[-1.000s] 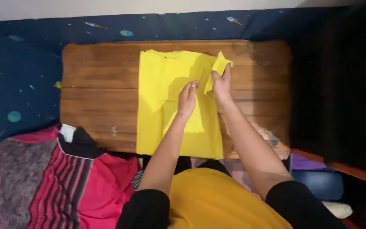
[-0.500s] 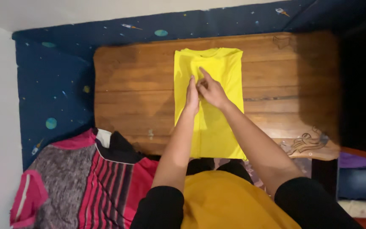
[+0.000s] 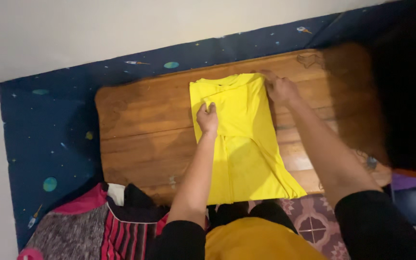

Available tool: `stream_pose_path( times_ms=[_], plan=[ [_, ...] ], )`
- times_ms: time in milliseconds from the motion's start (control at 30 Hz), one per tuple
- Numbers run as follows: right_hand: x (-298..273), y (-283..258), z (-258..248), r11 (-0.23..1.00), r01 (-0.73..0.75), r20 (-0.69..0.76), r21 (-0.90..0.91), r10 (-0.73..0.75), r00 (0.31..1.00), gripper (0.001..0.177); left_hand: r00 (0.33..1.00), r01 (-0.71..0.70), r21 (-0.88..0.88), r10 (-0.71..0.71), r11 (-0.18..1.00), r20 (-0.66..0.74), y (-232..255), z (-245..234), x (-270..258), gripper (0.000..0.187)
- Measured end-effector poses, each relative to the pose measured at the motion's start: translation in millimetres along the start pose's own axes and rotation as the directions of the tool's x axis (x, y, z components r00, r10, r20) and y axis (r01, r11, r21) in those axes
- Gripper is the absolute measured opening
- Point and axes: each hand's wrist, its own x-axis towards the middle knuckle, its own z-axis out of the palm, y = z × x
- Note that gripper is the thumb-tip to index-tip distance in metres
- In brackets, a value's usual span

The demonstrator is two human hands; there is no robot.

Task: The person folds a yellow shirt on a wooden table by smoothing out the fabric, folding the sleeves and sides inward, and finally folding the bottom up to create a neat rectangle before placing it into a drawer.

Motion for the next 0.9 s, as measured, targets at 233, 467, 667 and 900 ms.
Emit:
stream_pose_path(
  times_ms=[233, 467, 667, 900],
  plan=[
    [29, 25, -8, 0.954, 0.170, 0.106, 0.248, -0.201, 0.974, 0.030, 0.941, -0.334, -0.032, 0.330, 0.942, -0.078, 5, -19, -1, 0.033],
    [48, 21, -6, 0.941, 0.324, 0.239, 0.104, -0.339, 0.910, 0.038, 0.921, -0.337, 0.205, 0.367, 0.919, -0.128, -11, -32, 24, 0.029],
    [69, 21, -9, 0.988, 0.052, 0.338, 0.145, -0.099, 0.936, 0.035, 0.957, -0.217, 0.287, 0.261, 0.933, -0.125, 3, -40, 16, 0.031],
    [71, 25, 10, 0.984, 0.167, 0.239, -0.069, -0.146, 0.960, 0.033, 0.983, -0.110, 0.483, 0.167, 0.868, -0.077, -6, -39, 34, 0.025]
  ],
)
